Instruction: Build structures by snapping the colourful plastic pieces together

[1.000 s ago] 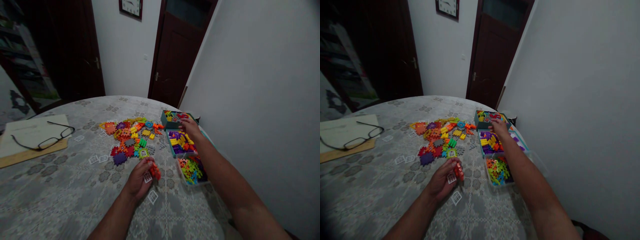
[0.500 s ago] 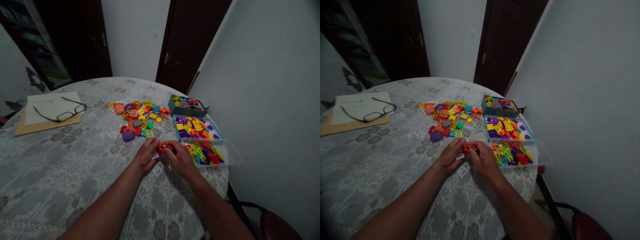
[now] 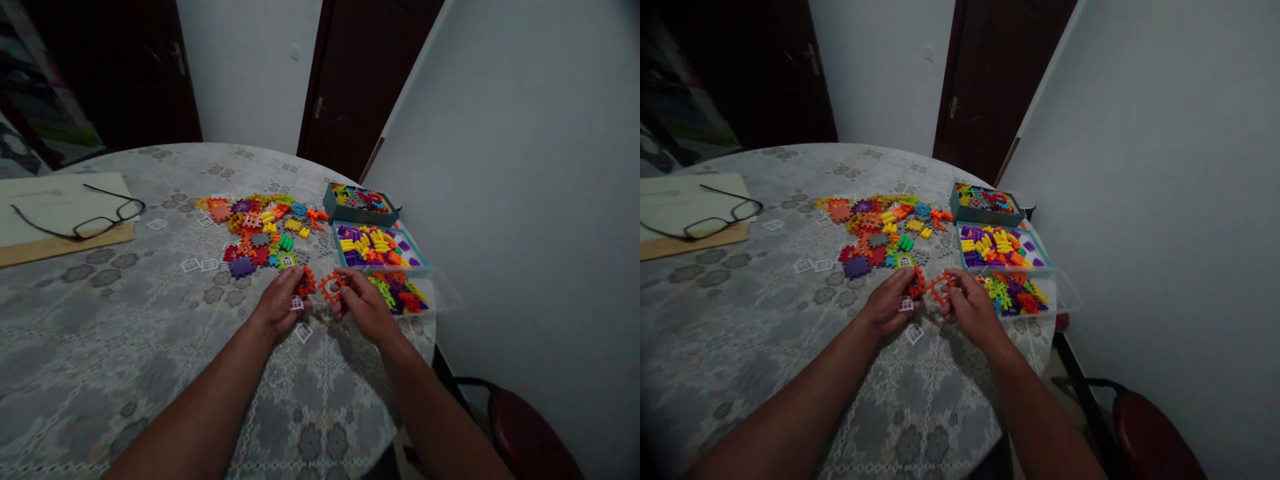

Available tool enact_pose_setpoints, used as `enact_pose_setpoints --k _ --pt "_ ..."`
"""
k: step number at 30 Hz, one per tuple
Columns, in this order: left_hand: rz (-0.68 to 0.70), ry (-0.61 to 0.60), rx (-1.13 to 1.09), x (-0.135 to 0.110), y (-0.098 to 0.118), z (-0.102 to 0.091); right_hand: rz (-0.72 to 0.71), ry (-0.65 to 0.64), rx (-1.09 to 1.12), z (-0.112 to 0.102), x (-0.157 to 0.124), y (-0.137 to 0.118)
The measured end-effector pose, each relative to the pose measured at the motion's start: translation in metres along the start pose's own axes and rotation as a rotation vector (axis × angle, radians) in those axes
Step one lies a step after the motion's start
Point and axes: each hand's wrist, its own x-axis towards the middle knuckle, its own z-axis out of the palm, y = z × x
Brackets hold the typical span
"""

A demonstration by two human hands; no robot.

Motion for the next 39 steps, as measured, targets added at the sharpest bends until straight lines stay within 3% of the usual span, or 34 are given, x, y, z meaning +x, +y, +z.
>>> enact_pose_setpoints --k 7,11,14,19,25,29,32,35,39 --pt "0.008 -0.064 0.029 0.004 -0.002 -0.004 -0.098 -0.170 -0.228 -0.013 -0.023 -0.005" --pt "-0.006 -0.052 0.036 0.003 -0.002 -0.004 -0.151 -0.172 -0.311 -0.033 -0.008 -0.015" --pt "-0.022 -0.003 0.035 0.001 0.001 -0.003 -0.125 -0.092 -0.257 -0.054 0.028 -0.021" --pt "-0.048 0.037 0.018 0.000 0.003 -0.002 -0.036 0.065 -0.122 -0.082 0.112 -0.038" --pt "-0.084 0.047 -0.037 -0.002 0.003 -0.003 0.016 0.350 0.072 -0.097 0.221 -0.067" --pt "-0.070 0.047 -0.008 -0.002 0.002 -0.003 0.015 0.454 0.086 -0.101 0.257 -0.072" --pt "-0.070 0.040 0.001 -0.003 0.002 -0.003 0.036 0.436 0.054 -0.097 0.250 -0.064" --pt "-0.076 0.035 -0.008 -0.004 0.001 -0.001 0.040 0.343 0.022 -0.083 0.216 -0.051" --pt "-0.081 -0.007 -0.022 -0.003 0.001 0.000 -0.032 -0.023 -0.093 -0.052 0.147 -0.037"
